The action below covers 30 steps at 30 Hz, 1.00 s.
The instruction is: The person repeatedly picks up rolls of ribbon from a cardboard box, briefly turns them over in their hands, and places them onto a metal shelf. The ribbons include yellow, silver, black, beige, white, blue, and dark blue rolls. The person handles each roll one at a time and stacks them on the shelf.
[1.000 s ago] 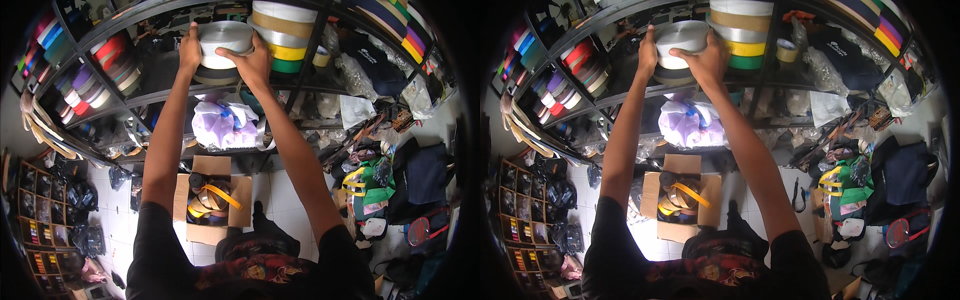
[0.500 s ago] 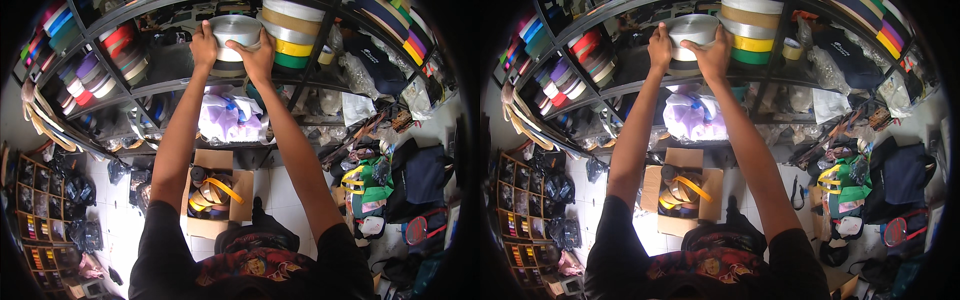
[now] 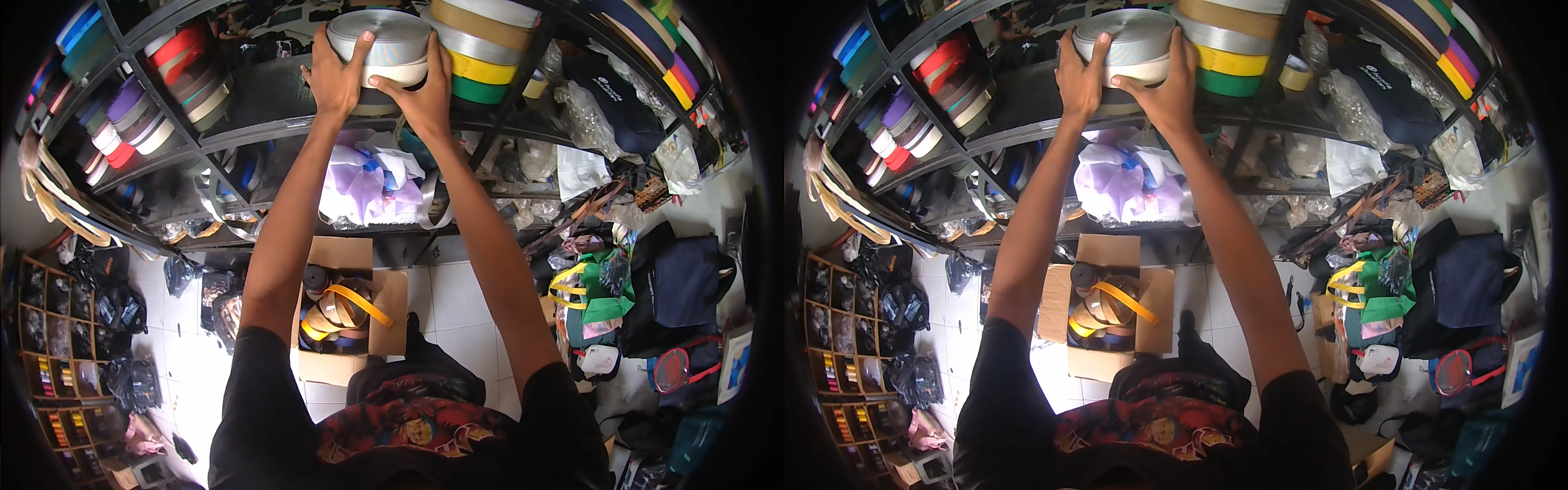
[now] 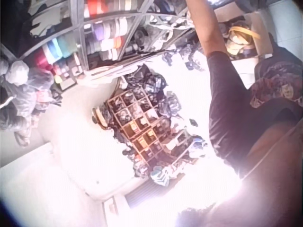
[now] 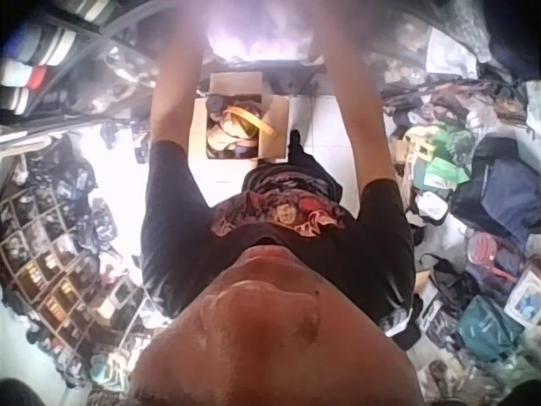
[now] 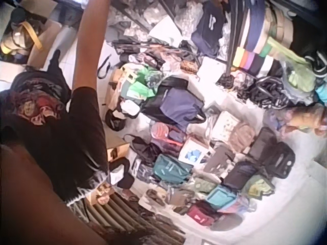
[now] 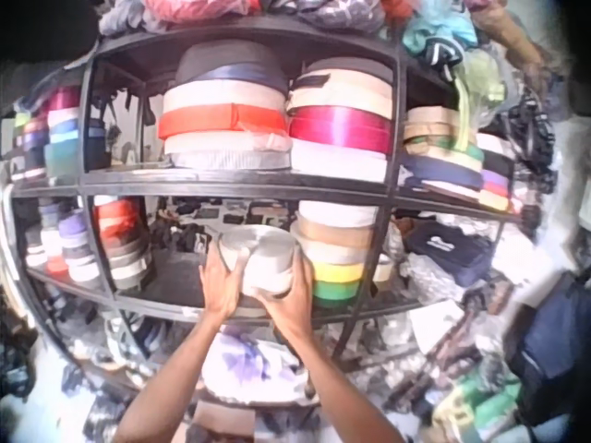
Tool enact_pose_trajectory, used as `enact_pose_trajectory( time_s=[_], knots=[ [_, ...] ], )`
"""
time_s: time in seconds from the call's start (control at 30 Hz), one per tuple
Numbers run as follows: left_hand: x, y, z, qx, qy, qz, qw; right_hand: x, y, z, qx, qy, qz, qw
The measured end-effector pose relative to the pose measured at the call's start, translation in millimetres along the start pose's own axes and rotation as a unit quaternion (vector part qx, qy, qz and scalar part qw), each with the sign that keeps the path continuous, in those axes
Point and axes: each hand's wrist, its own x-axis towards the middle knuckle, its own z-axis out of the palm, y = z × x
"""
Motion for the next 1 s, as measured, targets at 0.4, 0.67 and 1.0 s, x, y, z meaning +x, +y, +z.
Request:
enact_pose_trajectory(
  time_s=[0.4, 0.67, 1.0],
  knots=[
    [8.9, 35.3, -38.5, 0.105, -0.141, -0.129, 0.976, -7.7, -3.3, 3.6, 0.007, 0.007, -0.003, 1.0],
    [3.2, 23.0, -26.6, 0.082, -0.088, -0.126, 0.985, -6.9, -1.6, 25.4, 0.033, 0.046, 0.012, 0.998],
    [26.9, -25.3, -24.6, -0.058, -0.073, -0.021, 0.995, -17.6, -12.6, 16.8, 0.047, 0.018, 0.058, 0.997]
  ],
)
